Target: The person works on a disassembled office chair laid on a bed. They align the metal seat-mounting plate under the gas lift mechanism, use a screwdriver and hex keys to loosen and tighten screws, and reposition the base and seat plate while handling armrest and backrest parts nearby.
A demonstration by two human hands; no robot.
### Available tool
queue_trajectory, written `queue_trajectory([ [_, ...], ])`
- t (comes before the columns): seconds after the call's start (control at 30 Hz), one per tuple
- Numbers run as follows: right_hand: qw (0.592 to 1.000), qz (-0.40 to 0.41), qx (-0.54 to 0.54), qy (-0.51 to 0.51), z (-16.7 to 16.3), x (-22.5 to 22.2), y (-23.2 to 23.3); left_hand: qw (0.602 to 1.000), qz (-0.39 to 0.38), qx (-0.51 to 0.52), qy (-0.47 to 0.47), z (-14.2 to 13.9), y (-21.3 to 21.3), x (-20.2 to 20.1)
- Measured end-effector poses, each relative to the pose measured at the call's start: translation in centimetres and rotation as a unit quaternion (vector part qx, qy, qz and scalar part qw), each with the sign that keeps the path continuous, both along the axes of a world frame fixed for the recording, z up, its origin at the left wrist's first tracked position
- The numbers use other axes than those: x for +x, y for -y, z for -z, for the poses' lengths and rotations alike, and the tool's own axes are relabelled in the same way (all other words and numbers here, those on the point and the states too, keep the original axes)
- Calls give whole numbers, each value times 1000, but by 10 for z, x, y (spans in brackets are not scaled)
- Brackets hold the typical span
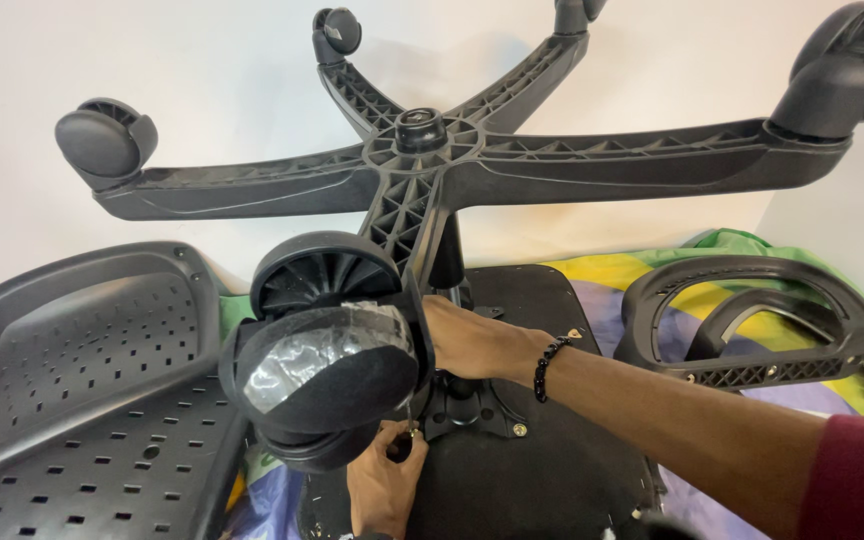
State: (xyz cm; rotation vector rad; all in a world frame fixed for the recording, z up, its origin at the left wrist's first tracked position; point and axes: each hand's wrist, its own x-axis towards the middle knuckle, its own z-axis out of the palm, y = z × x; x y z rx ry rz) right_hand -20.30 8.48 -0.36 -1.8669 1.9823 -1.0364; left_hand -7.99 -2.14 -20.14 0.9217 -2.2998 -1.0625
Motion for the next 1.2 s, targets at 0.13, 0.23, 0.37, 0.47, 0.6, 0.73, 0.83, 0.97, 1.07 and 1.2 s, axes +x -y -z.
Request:
queue_trajectory([
  [0.13, 998, 45, 43, 9, 6, -1, 2, 1000, -13, 18, 6, -3, -1, 1],
  [0.23, 997, 11, -20, -77, 8, -4, 2, 999, -13, 32, 30, -5, -2, 1],
  [0.37, 998, 28, -8, -58, 13, -5, -1, 1000, -16, -10, 12, -5, -3, 1],
  [0.47, 998, 53, 17, -3, 16, -7, 1, 1000, -22, -2, 9, 0, -4, 3],
  [0.6, 988, 88, 13, -124, 19, -17, -1, 1000, -17, -4, -9, 5, -3, 0],
  [0.73, 994, 70, 24, -76, 21, -22, -1, 999, -37, 34, 4, 12, -1, -3],
  [0.83, 994, 41, -28, -99, 22, -17, -1, 999, -20, -6, -29, 14, -1, -3],
  [0.97, 999, 46, -1, -11, 18, -12, 0, 999, -34, -6, 17, 9, -1, -3],
  [1.07, 997, 62, 37, 1, 17, -11, 2, 997, -38, 20, 61, 2, -3, -1],
  [1.2, 989, 59, -80, -109, 23, -6, 4, 999, -35, 15, 14, -4, -7, 1],
])
